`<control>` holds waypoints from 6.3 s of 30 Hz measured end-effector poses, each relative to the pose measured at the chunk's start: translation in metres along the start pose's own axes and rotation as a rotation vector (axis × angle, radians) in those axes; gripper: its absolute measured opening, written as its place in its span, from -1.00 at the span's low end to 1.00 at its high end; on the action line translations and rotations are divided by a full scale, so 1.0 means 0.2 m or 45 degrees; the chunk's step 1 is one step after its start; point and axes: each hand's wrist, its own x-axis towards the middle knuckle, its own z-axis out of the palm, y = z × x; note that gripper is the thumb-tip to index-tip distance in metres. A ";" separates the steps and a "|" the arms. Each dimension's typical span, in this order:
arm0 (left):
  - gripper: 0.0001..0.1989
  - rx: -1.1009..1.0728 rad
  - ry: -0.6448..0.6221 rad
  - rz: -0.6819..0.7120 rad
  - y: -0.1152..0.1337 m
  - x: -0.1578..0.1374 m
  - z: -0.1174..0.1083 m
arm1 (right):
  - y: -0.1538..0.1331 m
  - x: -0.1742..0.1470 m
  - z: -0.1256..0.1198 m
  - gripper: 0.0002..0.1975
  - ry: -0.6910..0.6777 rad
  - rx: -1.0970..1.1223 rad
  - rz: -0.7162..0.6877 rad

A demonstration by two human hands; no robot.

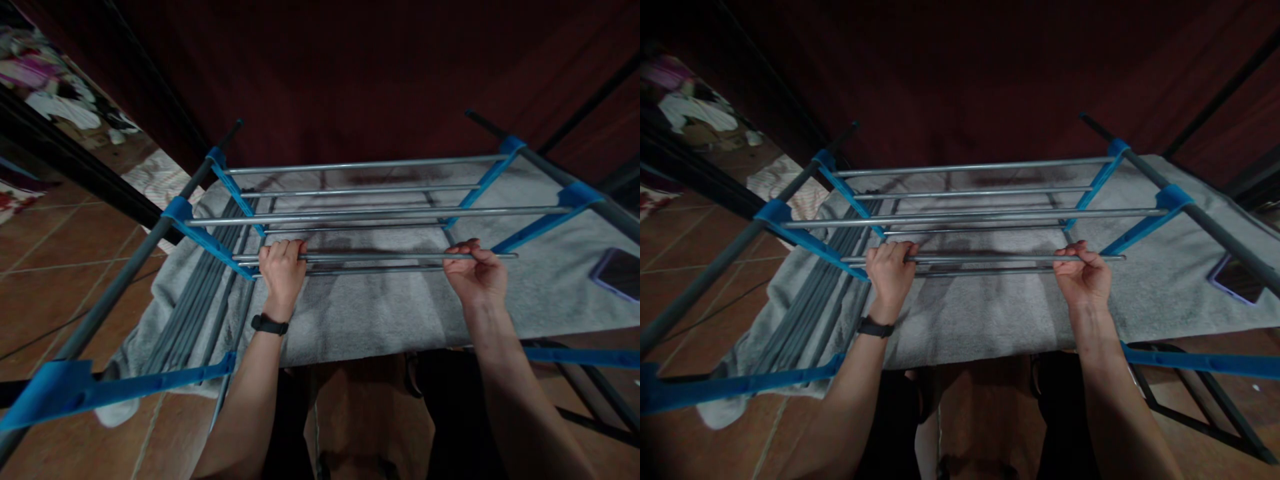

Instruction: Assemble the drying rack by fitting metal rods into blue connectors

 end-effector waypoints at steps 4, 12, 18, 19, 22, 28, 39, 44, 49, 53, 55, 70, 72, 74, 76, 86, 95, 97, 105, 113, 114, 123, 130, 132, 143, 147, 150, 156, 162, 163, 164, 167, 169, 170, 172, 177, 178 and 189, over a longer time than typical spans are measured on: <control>-0.73 -0.016 -0.011 0.002 0.00 0.00 0.00 | 0.00 0.01 -0.01 -0.70 -0.011 0.007 -0.005; -0.74 0.034 -0.009 0.043 0.00 0.00 0.00 | 0.00 0.00 -0.02 -0.67 -0.138 0.137 0.003; -0.71 0.062 0.027 0.080 0.01 0.00 -0.01 | -0.01 -0.01 -0.02 -0.66 -0.218 0.205 0.034; -0.71 0.064 0.030 0.079 0.01 0.00 -0.01 | -0.01 -0.01 -0.02 -0.67 -0.217 0.205 0.036; -0.70 0.057 0.036 0.067 0.01 0.01 -0.01 | -0.01 -0.01 -0.01 -0.68 -0.190 0.197 0.028; -0.71 0.053 0.078 0.049 -0.01 0.01 0.00 | -0.01 -0.02 0.00 -0.73 -0.145 0.136 0.049; -0.65 0.024 0.049 -0.067 -0.01 0.01 0.00 | 0.00 -0.03 0.02 -0.73 -0.192 0.026 0.049; -0.63 0.059 0.060 -0.024 -0.01 0.01 0.00 | 0.00 -0.04 0.02 -0.72 -0.219 0.021 0.049; -0.71 0.006 0.040 -0.031 0.00 0.01 0.00 | 0.00 -0.04 0.02 -0.71 -0.219 0.031 0.052; -0.72 -0.012 0.020 -0.052 0.00 0.01 -0.01 | 0.00 -0.04 0.02 -0.71 -0.220 0.034 0.069; -0.72 -0.026 0.016 -0.064 0.01 0.01 -0.01 | 0.00 -0.04 0.01 -0.72 -0.213 0.034 0.070; -0.70 -0.011 0.023 -0.018 0.00 0.01 0.00 | -0.01 -0.02 0.00 -0.67 -0.276 0.137 0.039; -0.70 -0.019 0.026 -0.015 0.00 0.00 0.00 | -0.01 -0.02 0.00 -0.68 -0.254 0.132 0.034; -0.70 -0.025 0.027 -0.015 -0.01 0.00 0.01 | -0.01 -0.02 0.00 -0.70 -0.224 0.122 0.027; -0.69 -0.032 0.018 -0.015 -0.02 0.00 0.01 | 0.00 -0.02 0.00 -0.72 -0.202 0.109 0.026; -0.73 -0.019 0.019 -0.053 0.00 0.01 -0.02 | 0.00 -0.04 0.02 -0.78 -0.177 0.056 0.040; -0.72 0.050 0.078 -0.051 0.00 0.01 -0.02 | 0.01 -0.03 0.01 -0.77 -0.141 0.007 0.041; -0.72 0.045 0.090 -0.071 0.00 0.01 -0.01 | 0.01 -0.03 0.01 -0.78 -0.140 -0.010 0.026; -0.77 0.043 0.115 -0.118 0.00 0.00 0.00 | 0.02 0.00 0.00 -0.85 -0.105 -0.112 -0.005; -0.76 0.061 0.113 -0.111 0.01 0.00 0.00 | 0.01 0.03 -0.02 -0.99 -0.117 -0.196 0.078; -0.76 0.063 0.109 -0.111 0.01 0.00 0.00 | 0.01 0.02 -0.02 -0.99 -0.117 -0.191 0.079; -0.77 -0.022 0.073 -0.178 0.00 0.00 0.00 | 0.00 -0.02 0.00 -0.96 -0.186 -0.169 0.057; -0.73 0.045 0.050 -0.192 0.01 0.00 0.00 | 0.00 -0.02 -0.01 -0.94 -0.263 -0.313 0.031; -0.74 0.036 0.049 -0.206 0.01 0.00 0.00 | 0.00 -0.02 -0.01 -0.94 -0.286 -0.353 0.012; -0.75 -0.032 -0.004 -0.258 0.02 0.01 -0.02 | 0.02 0.02 -0.03 -0.90 -0.197 -0.580 0.019; -0.74 -0.018 0.009 -0.242 0.02 0.01 -0.01 | 0.03 0.02 -0.04 -0.80 -0.187 -0.647 -0.026; -0.74 -0.013 0.015 -0.237 0.02 0.00 -0.01 | 0.03 0.03 -0.04 -0.75 -0.196 -0.667 -0.038; -0.75 -0.051 0.022 -0.249 0.02 0.01 -0.01 | 0.02 0.03 -0.04 -0.70 -0.230 -0.707 -0.019; -0.76 -0.082 0.028 -0.260 0.01 0.01 0.00 | 0.01 0.01 -0.03 -0.72 -0.323 -0.645 -0.030; -0.76 -0.076 0.027 -0.257 0.01 0.01 0.00 | 0.01 0.00 -0.03 -0.74 -0.335 -0.634 -0.037; -0.76 -0.067 0.026 -0.254 0.01 0.00 0.00 | 0.02 0.00 -0.03 -0.76 -0.345 -0.628 -0.046; -0.75 -0.043 0.016 -0.249 0.01 0.00 0.00 | 0.02 -0.01 -0.03 -0.78 -0.364 -0.630 -0.076; -0.75 -0.036 0.010 -0.248 0.01 0.00 0.00 | 0.02 -0.01 -0.02 -0.76 -0.367 -0.640 -0.098; -0.75 -0.037 0.008 -0.249 0.01 0.00 0.00 | 0.02 -0.01 -0.02 -0.75 -0.367 -0.648 -0.110; -0.75 -0.040 0.009 -0.249 0.01 0.00 0.00 | 0.02 -0.02 -0.02 -0.72 -0.360 -0.667 -0.140; -0.74 -0.019 0.022 -0.225 0.01 0.00 0.00 | 0.02 -0.03 0.00 -0.73 -0.351 -0.698 -0.171; -0.74 -0.018 0.025 -0.222 0.01 0.00 0.00 | 0.02 -0.04 0.00 -0.73 -0.354 -0.700 -0.169; -0.75 0.000 0.006 -0.225 0.01 0.01 0.00 | 0.01 -0.05 0.00 -0.84 -0.396 -0.706 -0.144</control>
